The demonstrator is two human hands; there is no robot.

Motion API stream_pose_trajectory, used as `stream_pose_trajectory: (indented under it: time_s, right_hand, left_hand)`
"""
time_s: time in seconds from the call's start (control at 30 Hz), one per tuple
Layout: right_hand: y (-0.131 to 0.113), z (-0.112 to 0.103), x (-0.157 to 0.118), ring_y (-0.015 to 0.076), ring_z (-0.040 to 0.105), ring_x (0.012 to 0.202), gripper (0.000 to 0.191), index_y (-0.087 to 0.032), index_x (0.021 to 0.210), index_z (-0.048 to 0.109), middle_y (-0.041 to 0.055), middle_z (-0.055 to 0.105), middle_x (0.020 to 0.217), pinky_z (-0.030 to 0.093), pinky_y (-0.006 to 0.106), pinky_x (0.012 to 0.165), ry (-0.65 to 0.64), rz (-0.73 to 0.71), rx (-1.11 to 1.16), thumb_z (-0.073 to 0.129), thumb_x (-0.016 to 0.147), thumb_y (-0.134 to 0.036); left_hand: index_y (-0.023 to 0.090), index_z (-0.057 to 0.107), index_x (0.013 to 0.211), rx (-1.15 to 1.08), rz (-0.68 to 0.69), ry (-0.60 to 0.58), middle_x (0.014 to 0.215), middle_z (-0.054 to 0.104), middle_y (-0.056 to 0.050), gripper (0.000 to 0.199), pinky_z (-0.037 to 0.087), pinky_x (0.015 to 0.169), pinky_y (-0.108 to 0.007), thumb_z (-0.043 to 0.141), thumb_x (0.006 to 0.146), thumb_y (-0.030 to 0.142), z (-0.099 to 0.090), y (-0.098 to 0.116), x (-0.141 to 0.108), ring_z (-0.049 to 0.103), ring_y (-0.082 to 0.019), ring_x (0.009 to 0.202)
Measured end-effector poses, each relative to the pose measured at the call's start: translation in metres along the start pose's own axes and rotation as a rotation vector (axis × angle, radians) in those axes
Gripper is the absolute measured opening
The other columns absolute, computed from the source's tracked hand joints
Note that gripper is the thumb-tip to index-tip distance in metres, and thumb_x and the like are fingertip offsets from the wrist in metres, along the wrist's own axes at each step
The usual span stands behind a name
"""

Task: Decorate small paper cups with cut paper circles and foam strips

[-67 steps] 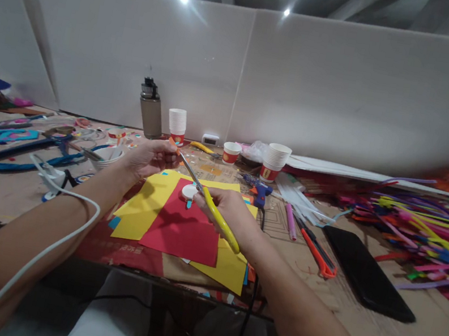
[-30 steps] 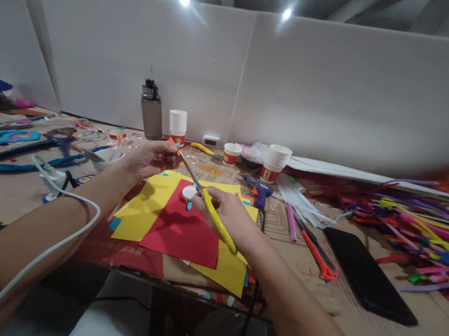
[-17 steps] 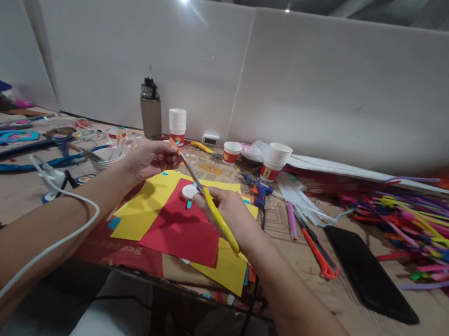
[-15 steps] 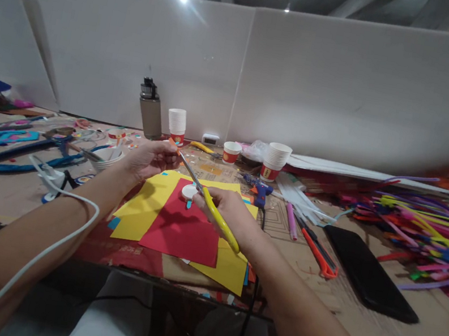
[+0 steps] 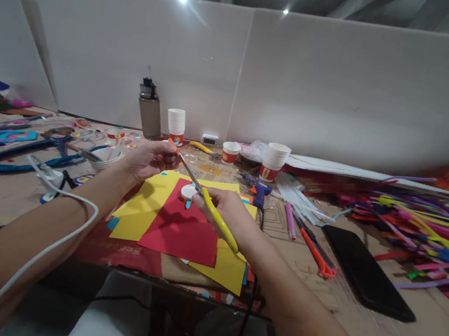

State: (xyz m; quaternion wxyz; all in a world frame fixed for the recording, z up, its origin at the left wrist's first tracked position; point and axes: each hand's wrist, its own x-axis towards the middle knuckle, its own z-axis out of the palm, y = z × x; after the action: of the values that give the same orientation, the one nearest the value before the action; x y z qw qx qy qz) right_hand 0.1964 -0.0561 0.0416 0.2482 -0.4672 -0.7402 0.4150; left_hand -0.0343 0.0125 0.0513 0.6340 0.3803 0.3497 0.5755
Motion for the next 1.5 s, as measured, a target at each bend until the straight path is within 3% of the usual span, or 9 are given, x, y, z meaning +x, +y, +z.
stream_pose_trajectory:
  time_s: [0.67,0.97,1.5]
  right_hand:
    - [-0.0036,0.0006,-0.0003,0.0061,0.035,0.036,0.038,-0.018,0.072,0.056,-0.0072,0.037,0.049,0.027,0.018,0.035,0.005,0.037,0.010,0.060,0.079,-0.055]
    - [-0.0038,0.0000,0.0006,0.0061,0.030,0.044,0.042,-0.017,0.070,0.058,-0.0056,0.037,0.052,0.019,0.019,0.040,0.006,-0.050,-0.043,0.058,0.080,-0.057]
    - [-0.0082,-0.0007,-0.0006,0.0069,0.031,0.048,0.041,-0.017,0.066,0.056,-0.0049,0.038,0.052,0.019,0.021,0.044,0.020,-0.089,-0.092,0.056,0.083,-0.054]
  left_hand:
    - [0.013,0.062,0.062,0.015,0.000,0.001,0.062,0.067,-0.004,0.007,0.054,0.064,-0.025,0.068,0.060,0.010,0.0010,0.0008,-0.0004,0.064,-0.012,0.059]
    - [0.013,0.061,0.062,0.015,0.009,-0.011,0.062,0.067,-0.003,0.008,0.053,0.064,-0.025,0.067,0.059,0.011,0.0015,0.0021,-0.0013,0.063,-0.011,0.058]
    - [0.013,0.062,0.062,-0.004,-0.002,-0.021,0.063,0.067,-0.003,0.008,0.053,0.065,-0.026,0.068,0.058,0.010,0.0002,0.0020,-0.0007,0.063,-0.012,0.058]
